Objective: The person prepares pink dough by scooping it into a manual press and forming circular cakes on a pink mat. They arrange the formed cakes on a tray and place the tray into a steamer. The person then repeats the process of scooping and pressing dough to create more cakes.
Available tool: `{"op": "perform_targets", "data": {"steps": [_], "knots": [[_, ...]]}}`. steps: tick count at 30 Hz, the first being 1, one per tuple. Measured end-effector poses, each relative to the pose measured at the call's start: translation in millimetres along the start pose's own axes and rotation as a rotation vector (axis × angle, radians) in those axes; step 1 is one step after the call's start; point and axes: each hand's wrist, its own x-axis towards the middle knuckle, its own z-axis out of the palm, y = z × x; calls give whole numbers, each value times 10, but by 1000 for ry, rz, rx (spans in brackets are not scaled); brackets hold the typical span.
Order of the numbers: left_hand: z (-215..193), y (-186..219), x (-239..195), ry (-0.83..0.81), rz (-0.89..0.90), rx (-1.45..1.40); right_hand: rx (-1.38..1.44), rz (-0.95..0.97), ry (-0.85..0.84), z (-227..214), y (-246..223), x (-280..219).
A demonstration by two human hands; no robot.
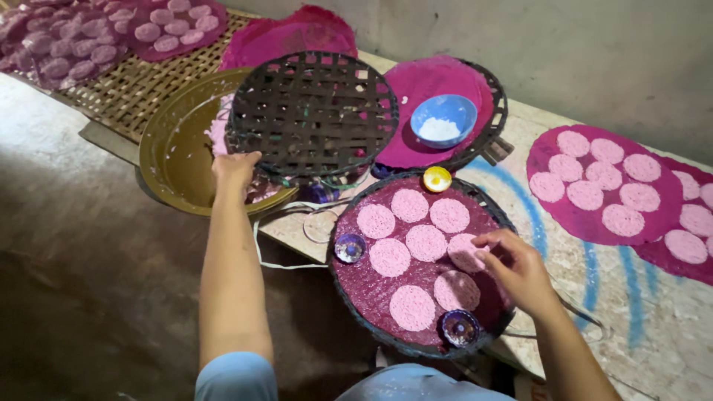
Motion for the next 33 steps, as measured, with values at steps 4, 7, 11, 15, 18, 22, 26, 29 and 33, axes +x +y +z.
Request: {"op": "perform_targets", "data": {"steps": [4,7,11,15,18,22,26,29,33], "knots": [[8,-3,152,102,-62,-36,228,74,26,-154,177,-26],[-115,-55,137,49,-197,-186,237,118,40,-257,244,-32],[-363,-147,52,-92,-157,-431,332,91,21,-331,338,-45],[-599,-231,11,97,-320,-226,419,100,-4,-390,478,-61],[-757,-389,-69,253,-238,-572,472,103,-24,-425,555,-72],[-910,-507,-133,204,-314,-581,489,94,-41,-482,589,-40],[-980,-414,-245,62,-211,-806,498,101,-63,-459,540,78],[-909,-54,-496,-92,-70,-1039,572,137,-92,-424,387,280],[-557,409,-1428,-306,117,-1085,1001,8,-108,-558,148,437]]}}
